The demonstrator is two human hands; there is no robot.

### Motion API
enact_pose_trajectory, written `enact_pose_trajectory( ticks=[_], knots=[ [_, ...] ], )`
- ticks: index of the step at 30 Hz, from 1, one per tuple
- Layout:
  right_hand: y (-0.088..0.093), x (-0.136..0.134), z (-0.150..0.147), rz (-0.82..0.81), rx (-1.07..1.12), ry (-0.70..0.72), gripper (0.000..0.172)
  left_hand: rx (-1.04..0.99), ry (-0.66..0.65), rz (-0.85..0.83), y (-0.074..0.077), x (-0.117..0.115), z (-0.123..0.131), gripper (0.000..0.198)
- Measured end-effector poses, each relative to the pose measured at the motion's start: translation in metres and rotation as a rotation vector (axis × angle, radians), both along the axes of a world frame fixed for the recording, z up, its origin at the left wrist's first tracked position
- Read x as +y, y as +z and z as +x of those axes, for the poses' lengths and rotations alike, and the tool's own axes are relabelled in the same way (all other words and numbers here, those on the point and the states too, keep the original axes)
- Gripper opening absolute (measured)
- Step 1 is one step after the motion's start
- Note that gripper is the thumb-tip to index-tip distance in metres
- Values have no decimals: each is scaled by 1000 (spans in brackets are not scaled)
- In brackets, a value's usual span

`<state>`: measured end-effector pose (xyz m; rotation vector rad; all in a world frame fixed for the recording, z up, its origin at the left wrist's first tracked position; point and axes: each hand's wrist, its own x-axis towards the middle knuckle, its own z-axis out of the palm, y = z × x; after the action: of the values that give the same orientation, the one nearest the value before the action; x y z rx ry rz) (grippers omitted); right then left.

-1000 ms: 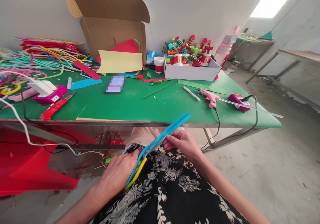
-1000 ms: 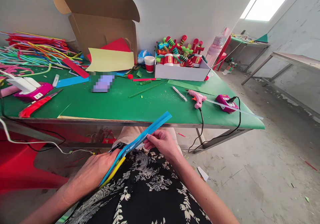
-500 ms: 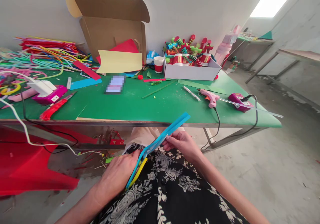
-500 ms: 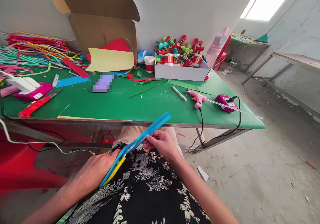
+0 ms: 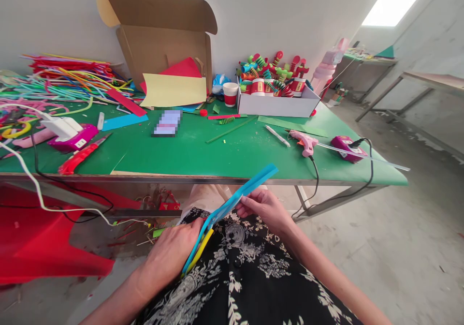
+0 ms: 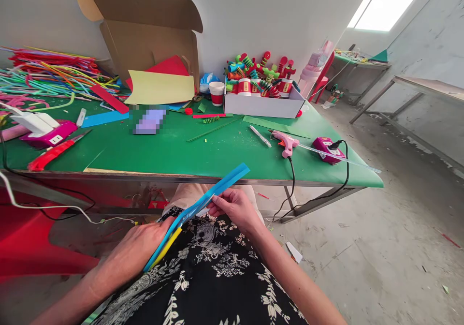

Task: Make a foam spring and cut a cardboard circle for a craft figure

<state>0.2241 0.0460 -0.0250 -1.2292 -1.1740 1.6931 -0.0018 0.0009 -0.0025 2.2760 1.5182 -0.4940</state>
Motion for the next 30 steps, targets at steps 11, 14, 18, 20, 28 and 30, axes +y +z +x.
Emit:
enact_pose_trajectory(
  ticks=[11, 14, 18, 20, 28, 30],
  knots=[
    [0, 0, 0, 9, -5, 17, 41, 19, 6, -8, 5, 1, 3, 37],
    [0, 0, 0, 1, -3, 23, 40, 32, 8, -4, 4, 1, 3, 34],
    [0, 0, 0, -7, -4, 22, 41, 33, 9, 3, 2, 0, 2, 32],
    [0, 0, 1, -10, -5, 23, 41, 26, 10, -2, 2, -1, 2, 32],
    [1, -1, 0, -21, -4, 22, 41, 4, 11, -21, 2, -1, 2, 33],
    [1, -1, 0, -26, -4, 25, 40, 13, 4, -27, 3, -1, 2, 35]
  ],
)
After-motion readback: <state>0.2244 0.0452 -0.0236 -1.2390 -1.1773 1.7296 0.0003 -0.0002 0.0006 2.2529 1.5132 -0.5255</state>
